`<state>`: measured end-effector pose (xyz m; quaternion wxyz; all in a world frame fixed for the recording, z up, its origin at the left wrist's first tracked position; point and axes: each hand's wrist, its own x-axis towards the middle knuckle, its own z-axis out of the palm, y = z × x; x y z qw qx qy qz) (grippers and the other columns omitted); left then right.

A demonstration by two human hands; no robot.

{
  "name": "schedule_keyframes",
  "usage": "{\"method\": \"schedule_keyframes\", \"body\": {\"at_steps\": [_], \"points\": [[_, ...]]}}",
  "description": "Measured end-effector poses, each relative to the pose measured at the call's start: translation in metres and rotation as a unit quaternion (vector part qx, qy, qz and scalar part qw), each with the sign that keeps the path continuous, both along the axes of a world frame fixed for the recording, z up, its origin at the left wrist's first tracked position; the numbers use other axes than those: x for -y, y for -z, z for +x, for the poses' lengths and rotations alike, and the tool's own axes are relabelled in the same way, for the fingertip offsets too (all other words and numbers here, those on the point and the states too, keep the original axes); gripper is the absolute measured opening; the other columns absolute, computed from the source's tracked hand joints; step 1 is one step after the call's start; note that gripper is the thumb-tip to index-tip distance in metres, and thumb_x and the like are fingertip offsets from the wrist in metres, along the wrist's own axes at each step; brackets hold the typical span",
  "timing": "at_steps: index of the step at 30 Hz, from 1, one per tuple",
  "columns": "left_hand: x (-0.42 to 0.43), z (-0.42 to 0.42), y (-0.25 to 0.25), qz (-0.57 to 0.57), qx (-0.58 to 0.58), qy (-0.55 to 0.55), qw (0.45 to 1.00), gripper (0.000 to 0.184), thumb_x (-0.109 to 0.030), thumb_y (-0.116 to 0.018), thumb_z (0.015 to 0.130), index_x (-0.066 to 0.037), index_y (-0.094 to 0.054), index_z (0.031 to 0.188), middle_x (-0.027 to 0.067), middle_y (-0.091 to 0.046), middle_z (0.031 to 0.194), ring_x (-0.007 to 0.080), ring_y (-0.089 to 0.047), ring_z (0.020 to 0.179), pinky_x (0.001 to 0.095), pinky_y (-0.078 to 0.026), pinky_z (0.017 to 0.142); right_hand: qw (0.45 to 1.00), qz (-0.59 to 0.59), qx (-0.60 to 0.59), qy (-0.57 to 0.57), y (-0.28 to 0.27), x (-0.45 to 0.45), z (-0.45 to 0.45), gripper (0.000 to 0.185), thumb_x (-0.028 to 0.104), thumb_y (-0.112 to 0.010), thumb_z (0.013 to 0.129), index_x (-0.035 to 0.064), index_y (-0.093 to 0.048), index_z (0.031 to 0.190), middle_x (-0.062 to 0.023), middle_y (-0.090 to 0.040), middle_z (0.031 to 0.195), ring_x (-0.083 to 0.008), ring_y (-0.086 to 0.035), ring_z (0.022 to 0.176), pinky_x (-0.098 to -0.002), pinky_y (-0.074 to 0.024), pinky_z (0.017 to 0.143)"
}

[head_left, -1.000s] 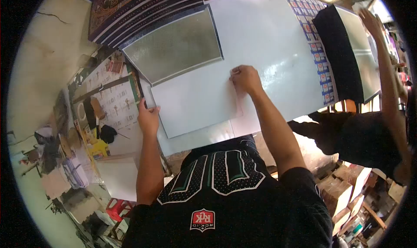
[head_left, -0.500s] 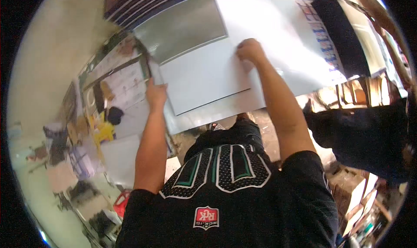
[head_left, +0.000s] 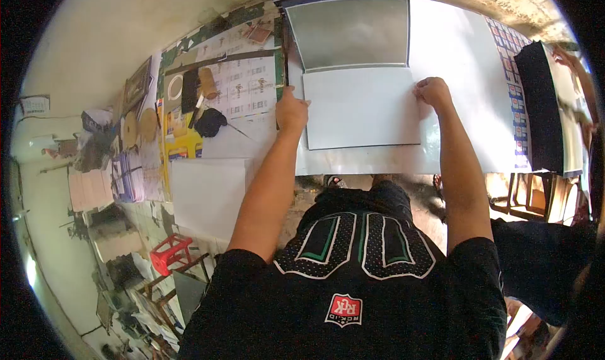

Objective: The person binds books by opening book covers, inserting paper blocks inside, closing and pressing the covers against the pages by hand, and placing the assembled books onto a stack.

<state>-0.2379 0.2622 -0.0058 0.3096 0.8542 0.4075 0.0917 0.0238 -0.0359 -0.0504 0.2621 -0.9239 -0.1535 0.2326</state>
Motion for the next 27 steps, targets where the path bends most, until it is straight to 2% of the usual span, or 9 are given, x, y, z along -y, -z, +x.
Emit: {"method": "schedule_keyframes", "body": {"at_steps": [4, 7, 8, 9, 12, 15, 17, 22, 27], "points": [[-0.003, 0.0, 0.008, 0.035, -0.01, 0.024, 0.999, 0.05, -0.014, -0.072, 0.078, -0.003, -0.054, 0.123, 0.0136, -0.072, 0.088, 0.0344, -0.067, 0.091, 0.0431, -0.05, 0.082, 0.998, 0.024, -0.047, 0.044, -0.003, 0.0, -0.002, 0.024, 0.026, -0.073, 0.071, 0.0083, -0.075, 0.088, -0.0134, -0.071, 0.082, -0.0246, -0.069, 0.075, -0.0355, -0.0551, 0.074], [-0.005, -0.002, 0.011, 0.034, -0.025, 0.019, 0.999, 0.05, -0.017, -0.073, 0.077, -0.001, -0.054, 0.122, 0.0135, -0.072, 0.091, 0.034, -0.067, 0.091, 0.0427, -0.05, 0.084, 0.996, -0.029, 0.001, -0.08, 0.048, 0.007, 0.028, 0.021, 0.022, -0.073, 0.069, 0.0079, -0.075, 0.085, -0.0116, -0.072, 0.081, -0.023, -0.069, 0.073, -0.0352, -0.0552, 0.072], [-0.003, -0.001, 0.01, 0.02, -0.027, 0.016, 0.999, 0.051, -0.019, -0.074, 0.077, -0.001, -0.055, 0.121, 0.0139, -0.072, 0.093, 0.0334, -0.067, 0.091, 0.0427, -0.05, 0.084, 0.998, -0.042, 0.009, -0.037, 0.009, 0.001, 0.007, 0.021, 0.019, -0.074, 0.068, 0.0064, -0.074, 0.084, -0.0107, -0.072, 0.081, -0.022, -0.069, 0.072, -0.0346, -0.0557, 0.071], [-0.002, 0.0, 0.009, 0.006, -0.029, 0.012, 1.0, 0.052, -0.022, -0.075, 0.077, -0.001, -0.055, 0.121, 0.0142, -0.072, 0.094, 0.0328, -0.067, 0.092, 0.0427, -0.05, 0.084, 0.996, 0.087, 0.025, -0.004, 0.014, 0.009, 0.0, 0.019, 0.017, -0.069, 0.074, 0.0019, -0.073, 0.084, -0.0092, -0.069, 0.068, -0.0153, -0.065, 0.059, -0.0306, -0.0538, 0.058], [-0.009, 0.001, 0.016, 0.053, -0.049, 0.029, 0.997, 0.054, -0.021, -0.076, 0.075, -0.001, -0.057, 0.122, 0.0136, -0.072, 0.092, 0.0298, -0.068, 0.091, 0.0382, -0.051, 0.085, 0.983, 0.154, -0.059, 0.078, -0.014, 0.004, -0.014, 0.022, 0.005, -0.072, 0.071, -0.0065, -0.071, 0.089, -0.0127, -0.07, 0.075, -0.0189, -0.067, 0.061, -0.0305, -0.0562, 0.058], [-0.002, 0.001, 0.006, 0.052, -0.064, 0.035, 0.996, 0.054, -0.021, -0.076, 0.075, -0.001, -0.057, 0.121, 0.0126, -0.072, 0.092, 0.0289, -0.069, 0.088, 0.0369, -0.05, 0.083, 0.985, 0.139, -0.037, 0.094, -0.021, 0.004, -0.022, 0.018, 0.006, -0.072, 0.074, -0.0053, -0.071, 0.088, -0.0131, -0.07, 0.072, -0.019, -0.067, 0.061, -0.0319, -0.0552, 0.06], [-0.002, 0.002, 0.004, 0.077, -0.071, 0.039, 0.994, 0.055, -0.021, -0.076, 0.075, 0.0, -0.057, 0.121, 0.012, -0.073, 0.09, 0.0278, -0.069, 0.087, 0.0358, -0.05, 0.083, 0.99, 0.09, -0.049, 0.096, -0.021, 0.003, -0.023, 0.024, 0.016, -0.075, 0.069, 0.0095, -0.074, 0.092, -0.0135, -0.071, 0.091, -0.0297, -0.069, 0.086, -0.0377, -0.0548, 0.078], [-0.019, -0.008, 0.027, -0.076, -0.016, 0.006, 0.997, 0.052, -0.012, -0.072, 0.083, 0.007, -0.049, 0.125, 0.0144, -0.069, 0.091, 0.0168, -0.064, 0.076, 0.0284, -0.052, 0.068, 0.989, 0.081, 0.012, 0.123, -0.042, 0.003, -0.039, 0.02, 0.015, -0.07, 0.073, 0.0094, -0.074, 0.092, -0.0149, -0.071, 0.089, -0.0324, -0.068, 0.083, -0.0403, -0.0546, 0.076], [-0.016, -0.005, 0.021, -0.018, -0.061, 0.03, 0.998, 0.05, -0.012, -0.071, 0.084, 0.007, -0.049, 0.124, 0.0149, -0.07, 0.094, 0.0176, -0.065, 0.079, 0.0295, -0.053, 0.071, 0.988, 0.1, -0.039, 0.115, -0.042, 0.006, -0.033, 0.021, 0.014, -0.071, 0.073, 0.0071, -0.072, 0.093, -0.0124, -0.071, 0.088, -0.0297, -0.068, 0.083, -0.0385, -0.0538, 0.075]]}}
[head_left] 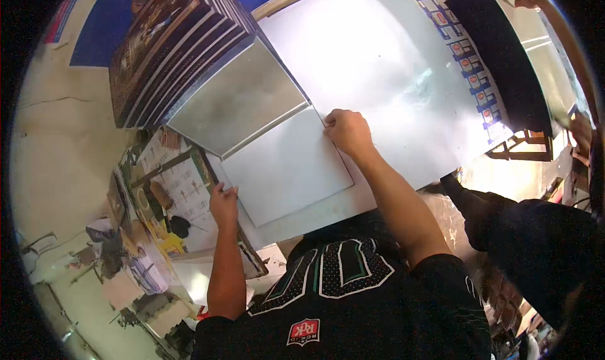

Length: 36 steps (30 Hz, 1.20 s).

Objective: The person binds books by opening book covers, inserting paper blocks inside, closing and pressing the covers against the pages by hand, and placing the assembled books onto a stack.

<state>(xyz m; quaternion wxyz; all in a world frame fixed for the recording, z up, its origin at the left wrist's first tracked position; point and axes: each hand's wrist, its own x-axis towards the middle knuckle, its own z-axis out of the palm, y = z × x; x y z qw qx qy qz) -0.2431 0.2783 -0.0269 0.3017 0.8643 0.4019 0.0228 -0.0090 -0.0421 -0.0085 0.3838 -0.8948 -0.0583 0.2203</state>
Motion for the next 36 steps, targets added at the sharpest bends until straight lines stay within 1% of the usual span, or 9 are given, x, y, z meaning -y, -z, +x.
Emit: {"method": "schedule_keyframes", "body": {"at_steps": [6, 9, 13, 15, 18, 26, 28, 34, 36], "points": [[-0.001, -0.001, -0.005, -0.066, 0.013, -0.07, 0.995, 0.052, -0.013, -0.073, 0.082, 0.004, -0.05, 0.126, 0.0145, -0.069, 0.093, 0.0182, -0.064, 0.083, 0.0296, -0.053, 0.073, 0.998, -0.027, 0.011, -0.063, 0.0, -0.005, 0.009, 0.016, 0.01, -0.059, 0.079, 0.0092, -0.07, 0.09, -0.0175, -0.069, 0.085, -0.0373, -0.065, 0.08, -0.0441, -0.0527, 0.072], [0.037, 0.01, -0.03, 0.027, 0.027, -0.091, 0.995, 0.048, -0.012, -0.07, 0.082, 0.003, -0.053, 0.125, 0.0192, -0.062, 0.113, 0.0245, -0.063, 0.096, 0.0357, -0.05, 0.084, 0.993, -0.044, 0.034, -0.109, -0.034, -0.016, 0.027, 0.026, 0.018, -0.063, 0.081, 0.0085, -0.065, 0.105, -0.0152, -0.069, 0.094, -0.0346, -0.065, 0.088, -0.043, -0.052, 0.077], [0.104, 0.02, -0.052, 0.193, 0.036, 0.145, 0.97, 0.055, -0.028, -0.073, 0.08, 0.001, -0.056, 0.123, 0.0223, -0.058, 0.116, 0.0387, -0.053, 0.111, 0.0484, -0.038, 0.1, 0.955, 0.208, 0.21, -0.028, -0.038, -0.064, 0.093, 0.047, 0.02, -0.068, 0.081, -0.0008, -0.055, 0.121, -0.0185, -0.067, 0.101, -0.0319, -0.065, 0.095, -0.04, -0.0516, 0.084], [0.131, 0.018, -0.049, 0.072, 0.002, 0.238, 0.969, 0.057, -0.032, -0.074, 0.081, 0.0, -0.056, 0.125, 0.0253, -0.048, 0.132, 0.0414, -0.048, 0.119, 0.0504, -0.036, 0.103, 0.951, 0.248, 0.175, -0.055, -0.048, -0.085, 0.112, 0.044, 0.016, -0.067, 0.081, -0.0035, -0.055, 0.119, -0.0208, -0.067, 0.101, -0.0323, -0.066, 0.092, -0.0393, -0.052, 0.082], [0.156, -0.003, -0.048, 0.098, 0.006, 0.257, 0.961, 0.057, -0.038, -0.071, 0.083, -0.001, -0.057, 0.125, 0.0213, -0.049, 0.133, 0.0378, -0.046, 0.123, 0.0489, -0.037, 0.103, 0.953, 0.202, 0.166, -0.155, -0.057, -0.095, 0.122, 0.038, 0.013, -0.064, 0.08, -0.0043, -0.056, 0.113, -0.0207, -0.067, 0.099, -0.0309, -0.067, 0.089, -0.0377, -0.0528, 0.079], [0.144, -0.042, -0.028, 0.147, 0.068, 0.307, 0.938, 0.05, -0.034, -0.069, 0.083, -0.006, -0.06, 0.123, 0.0134, -0.05, 0.132, 0.0312, -0.044, 0.126, 0.0453, -0.037, 0.103, 0.968, 0.178, 0.132, -0.122, -0.07, -0.08, 0.094, 0.034, 0.012, -0.067, 0.077, -0.0038, -0.058, 0.107, -0.0165, -0.068, 0.093, -0.0235, -0.066, 0.081, -0.0342, -0.0528, 0.074], [0.138, -0.049, -0.027, 0.158, 0.09, 0.316, 0.931, 0.049, -0.033, -0.069, 0.082, -0.007, -0.06, 0.123, 0.0121, -0.05, 0.132, 0.0299, -0.044, 0.126, 0.0447, -0.037, 0.103, 0.953, 0.272, 0.122, -0.046, -0.061, -0.058, 0.08, 0.037, 0.011, -0.066, 0.078, -0.004, -0.057, 0.11, -0.0173, -0.067, 0.1, -0.0244, -0.066, 0.087, -0.0344, -0.0526, 0.077], [0.113, -0.055, -0.023, 0.165, 0.101, 0.389, 0.901, 0.046, -0.034, -0.071, 0.076, -0.012, -0.063, 0.116, 0.006, -0.052, 0.133, 0.0266, -0.042, 0.129, 0.0457, -0.036, 0.105, 0.969, 0.138, 0.157, 0.13, -0.06, 0.05, 0.003, 0.03, 0.003, -0.057, 0.08, -0.0059, -0.054, 0.109, -0.0159, -0.064, 0.107, -0.0227, -0.062, 0.1, -0.0335, -0.0503, 0.082], [0.104, -0.055, -0.023, 0.159, 0.039, 0.476, 0.864, 0.051, -0.043, -0.061, 0.085, -0.012, -0.059, 0.126, 0.0051, -0.043, 0.145, 0.0265, -0.036, 0.136, 0.0454, -0.032, 0.11, 0.952, 0.22, 0.136, 0.164, -0.046, 0.082, -0.017, 0.026, 0.003, -0.059, 0.081, -0.0044, -0.054, 0.106, -0.015, -0.063, 0.109, -0.0215, -0.061, 0.101, -0.0324, -0.0502, 0.08]]}}
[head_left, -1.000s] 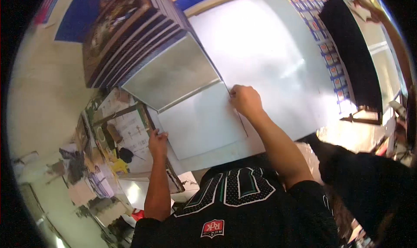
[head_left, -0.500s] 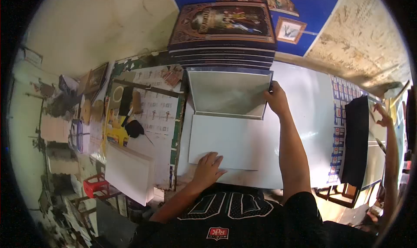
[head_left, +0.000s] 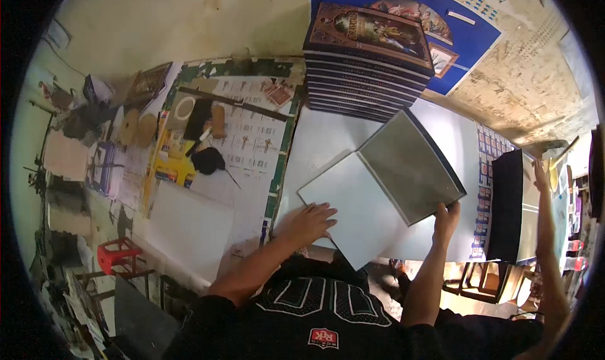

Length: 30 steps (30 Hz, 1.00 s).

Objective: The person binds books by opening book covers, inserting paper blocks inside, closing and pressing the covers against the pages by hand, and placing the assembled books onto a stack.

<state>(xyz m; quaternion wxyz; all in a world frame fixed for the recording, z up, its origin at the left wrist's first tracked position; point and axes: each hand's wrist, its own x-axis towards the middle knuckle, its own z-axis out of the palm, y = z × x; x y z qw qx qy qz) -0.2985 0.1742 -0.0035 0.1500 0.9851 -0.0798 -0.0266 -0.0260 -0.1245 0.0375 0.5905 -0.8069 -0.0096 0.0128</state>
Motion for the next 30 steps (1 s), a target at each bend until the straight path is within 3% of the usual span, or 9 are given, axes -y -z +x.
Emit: {"method": "schedule_keyframes", "body": {"at_steps": [2, 4, 8, 10, 14, 15, 18, 25, 30], "points": [[-0.002, -0.001, -0.003, 0.0, -0.023, 0.008, 1.0, 0.052, -0.044, -0.06, 0.086, -0.012, -0.058, 0.127, 0.0049, -0.041, 0.147, 0.0259, -0.034, 0.138, 0.0456, -0.031, 0.112, 0.999, -0.005, -0.048, -0.002, 0.002, 0.021, -0.011, 0.03, 0.006, -0.061, 0.086, -0.0026, -0.054, 0.114, -0.0138, -0.061, 0.113, -0.0207, -0.059, 0.104, -0.0326, -0.0506, 0.079], [-0.005, 0.003, -0.007, 0.0, -0.046, 0.019, 0.999, 0.053, -0.045, -0.059, 0.086, -0.013, -0.057, 0.128, 0.0048, -0.039, 0.148, 0.0253, -0.032, 0.139, 0.0458, -0.029, 0.113, 0.988, 0.132, -0.047, -0.059, -0.007, 0.03, -0.017, 0.041, 0.015, -0.064, 0.089, -0.0013, -0.05, 0.124, -0.0143, -0.059, 0.118, -0.0224, -0.059, 0.105, -0.0355, -0.0517, 0.081], [0.0, 0.004, -0.005, 0.033, -0.067, 0.026, 0.997, 0.053, -0.046, -0.058, 0.086, -0.015, -0.057, 0.128, 0.0032, -0.039, 0.149, 0.0241, -0.031, 0.14, 0.0465, -0.028, 0.114, 0.958, 0.183, -0.098, -0.198, -0.032, 0.075, 0.049, 0.064, 0.051, -0.05, 0.096, -0.0007, -0.046, 0.134, -0.0166, -0.057, 0.124, -0.0257, -0.059, 0.108, -0.0414, -0.0496, 0.091], [-0.001, 0.002, 0.0, -0.008, -0.004, 0.009, 1.0, 0.049, -0.038, -0.069, 0.076, -0.015, -0.063, 0.12, 0.0029, -0.046, 0.143, 0.0253, -0.035, 0.137, 0.051, -0.03, 0.111, 0.908, 0.199, -0.145, -0.338, -0.073, 0.064, 0.082, 0.087, 0.071, -0.041, 0.088, -0.0016, -0.044, 0.136, -0.0195, -0.056, 0.126, -0.0275, -0.06, 0.106, -0.0393, -0.0514, 0.085], [0.001, 0.004, 0.002, -0.001, -0.062, 0.004, 0.998, 0.048, -0.038, -0.065, 0.08, -0.018, -0.06, 0.123, 0.0016, -0.043, 0.145, 0.0249, -0.033, 0.139, 0.0494, -0.028, 0.114, 0.805, 0.065, -0.22, -0.546, -0.088, 0.008, 0.136, 0.106, 0.08, -0.047, 0.078, -0.0032, -0.038, 0.142, -0.0201, -0.051, 0.135, -0.0292, -0.057, 0.113, -0.0401, -0.0529, 0.08], [0.001, 0.007, -0.005, 0.009, -0.089, 0.002, 0.996, 0.046, -0.038, -0.063, 0.082, -0.018, -0.06, 0.124, 0.0012, -0.043, 0.146, 0.0244, -0.031, 0.14, 0.0484, -0.027, 0.115, 0.781, 0.054, -0.238, -0.575, -0.095, -0.018, 0.13, 0.116, 0.084, -0.051, 0.071, -0.0048, -0.033, 0.144, -0.0201, -0.046, 0.14, -0.0292, -0.051, 0.123, -0.04, -0.048, 0.092], [0.003, 0.007, -0.005, 0.022, -0.1, -0.003, 0.995, 0.045, -0.038, -0.062, 0.083, -0.019, -0.06, 0.124, 0.0007, -0.042, 0.146, 0.0238, -0.03, 0.141, 0.0483, -0.027, 0.115, 0.743, 0.14, -0.297, -0.583, -0.056, -0.047, 0.128, 0.121, 0.084, -0.055, 0.069, -0.0074, -0.029, 0.145, -0.0204, -0.04, 0.145, -0.0277, -0.041, 0.132, -0.0393, -0.0319, 0.108], [0.003, 0.01, -0.007, 0.006, -0.137, -0.014, 0.99, 0.043, -0.038, -0.062, 0.083, -0.02, -0.061, 0.122, -0.0013, -0.041, 0.147, 0.022, -0.027, 0.142, 0.0472, -0.024, 0.117, 0.678, 0.132, -0.463, -0.555, 0.023, -0.043, 0.158, 0.089, 0.06, -0.068, 0.076, -0.0043, -0.047, 0.134, -0.0192, -0.058, 0.126, -0.0276, -0.058, 0.112, -0.038, -0.0461, 0.096], [0.004, 0.006, 0.0, 0.008, -0.136, -0.02, 0.99, 0.043, -0.037, -0.063, 0.083, -0.02, -0.061, 0.122, -0.0018, -0.039, 0.148, 0.0241, -0.025, 0.142, 0.0491, -0.024, 0.117, 0.649, 0.263, -0.542, -0.465, 0.068, -0.031, 0.165, 0.073, 0.049, -0.069, 0.078, -0.0037, -0.054, 0.126, -0.0178, -0.065, 0.114, -0.0272, -0.067, 0.093, -0.0365, -0.056, 0.077]]}}
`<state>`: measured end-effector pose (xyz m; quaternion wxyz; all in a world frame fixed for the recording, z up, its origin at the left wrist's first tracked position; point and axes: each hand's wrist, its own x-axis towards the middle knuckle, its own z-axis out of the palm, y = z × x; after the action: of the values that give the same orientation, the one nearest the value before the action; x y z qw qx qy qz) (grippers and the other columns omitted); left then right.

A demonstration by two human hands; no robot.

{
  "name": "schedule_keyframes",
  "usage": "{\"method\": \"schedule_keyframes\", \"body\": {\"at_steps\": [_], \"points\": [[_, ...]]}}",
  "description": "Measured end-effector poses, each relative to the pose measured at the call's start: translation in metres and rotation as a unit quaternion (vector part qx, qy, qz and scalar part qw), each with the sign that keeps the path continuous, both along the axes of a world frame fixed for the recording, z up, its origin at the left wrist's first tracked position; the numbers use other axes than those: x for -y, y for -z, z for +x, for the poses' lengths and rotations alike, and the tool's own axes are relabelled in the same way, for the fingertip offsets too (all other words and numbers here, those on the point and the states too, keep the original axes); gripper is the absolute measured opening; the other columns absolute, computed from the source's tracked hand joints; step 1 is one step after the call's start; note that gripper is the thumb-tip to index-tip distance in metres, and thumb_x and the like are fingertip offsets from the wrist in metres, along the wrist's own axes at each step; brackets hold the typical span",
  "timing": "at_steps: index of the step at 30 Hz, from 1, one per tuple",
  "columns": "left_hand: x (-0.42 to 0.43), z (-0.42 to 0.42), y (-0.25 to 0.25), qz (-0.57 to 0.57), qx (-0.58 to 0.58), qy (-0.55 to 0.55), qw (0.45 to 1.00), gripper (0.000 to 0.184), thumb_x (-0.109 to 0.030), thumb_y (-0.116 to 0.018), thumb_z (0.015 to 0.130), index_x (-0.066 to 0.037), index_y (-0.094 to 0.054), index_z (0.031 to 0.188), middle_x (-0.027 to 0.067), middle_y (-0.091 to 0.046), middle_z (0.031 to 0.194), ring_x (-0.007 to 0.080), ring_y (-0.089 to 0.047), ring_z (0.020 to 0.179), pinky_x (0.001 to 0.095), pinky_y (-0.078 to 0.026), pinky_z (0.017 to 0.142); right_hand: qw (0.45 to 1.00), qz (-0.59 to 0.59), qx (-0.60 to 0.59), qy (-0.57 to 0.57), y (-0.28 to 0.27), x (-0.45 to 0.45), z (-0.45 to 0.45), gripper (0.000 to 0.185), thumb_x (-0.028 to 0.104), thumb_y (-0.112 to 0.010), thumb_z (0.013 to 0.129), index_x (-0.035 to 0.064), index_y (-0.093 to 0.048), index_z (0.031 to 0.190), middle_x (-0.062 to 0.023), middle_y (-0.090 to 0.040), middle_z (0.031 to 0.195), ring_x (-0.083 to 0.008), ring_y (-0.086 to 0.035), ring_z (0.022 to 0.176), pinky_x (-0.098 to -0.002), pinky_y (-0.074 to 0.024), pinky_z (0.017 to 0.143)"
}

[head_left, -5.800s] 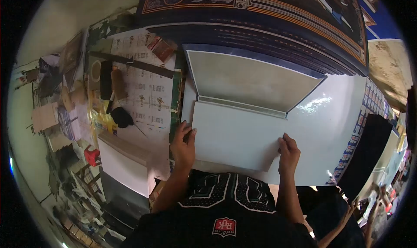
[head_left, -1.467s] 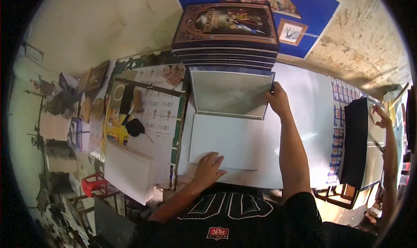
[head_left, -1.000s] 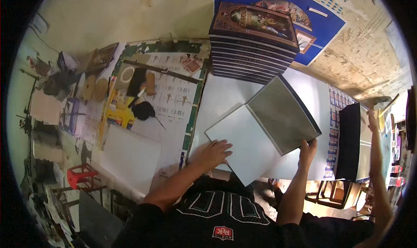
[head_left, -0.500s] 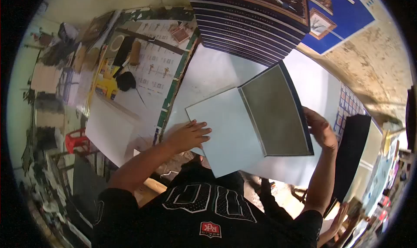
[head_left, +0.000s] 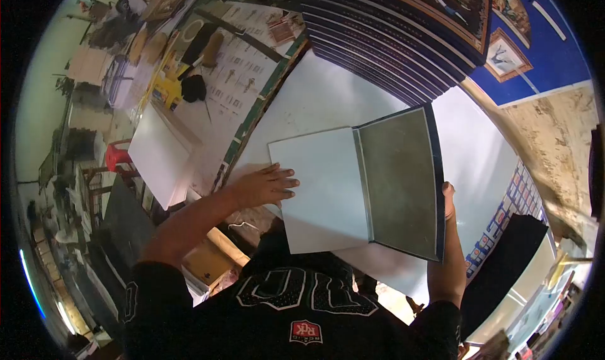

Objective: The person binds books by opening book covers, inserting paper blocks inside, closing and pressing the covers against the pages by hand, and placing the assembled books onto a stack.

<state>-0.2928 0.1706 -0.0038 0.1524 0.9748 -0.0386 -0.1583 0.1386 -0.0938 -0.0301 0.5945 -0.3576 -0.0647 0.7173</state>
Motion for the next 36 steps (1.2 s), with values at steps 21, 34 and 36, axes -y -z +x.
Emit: {"method": "schedule_keyframes", "body": {"at_steps": [21, 34, 36], "points": [[0.007, -0.023, 0.003, -0.016, 0.146, -0.103, 0.984, 0.059, -0.044, -0.067, 0.074, -0.015, -0.058, 0.125, 0.0037, -0.045, 0.142, 0.0254, -0.034, 0.137, 0.0479, -0.026, 0.115, 0.954, -0.014, 0.299, -0.002, -0.122, -0.067, -0.142, 0.094, 0.044, -0.076, 0.07, -0.0042, -0.037, 0.141, -0.0208, -0.047, 0.138, -0.0317, -0.048, 0.126, -0.0398, -0.0491, 0.095], [0.034, -0.051, 0.03, -0.03, 0.218, -0.383, 0.897, 0.075, -0.042, -0.08, 0.06, -0.004, -0.06, 0.122, 0.0168, -0.036, 0.145, 0.0354, -0.029, 0.137, 0.0522, -0.023, 0.113, 0.492, -0.224, 0.825, -0.168, -0.058, -0.143, -0.348, 0.094, 0.056, -0.078, 0.063, 0.0259, -0.042, 0.144, -0.0219, -0.022, 0.154, -0.0538, -0.016, 0.139, -0.0769, -0.0234, 0.098], [0.032, -0.052, 0.024, -0.023, 0.225, -0.386, 0.894, 0.075, -0.044, -0.08, 0.06, -0.004, -0.06, 0.12, 0.0165, -0.039, 0.142, 0.035, -0.03, 0.136, 0.0519, -0.025, 0.113, 0.484, -0.23, 0.827, -0.17, -0.056, -0.144, -0.351, 0.093, 0.057, -0.078, 0.063, 0.0266, -0.042, 0.144, -0.0217, -0.022, 0.155, -0.0536, -0.016, 0.139, -0.0765, -0.0231, 0.099]]}}
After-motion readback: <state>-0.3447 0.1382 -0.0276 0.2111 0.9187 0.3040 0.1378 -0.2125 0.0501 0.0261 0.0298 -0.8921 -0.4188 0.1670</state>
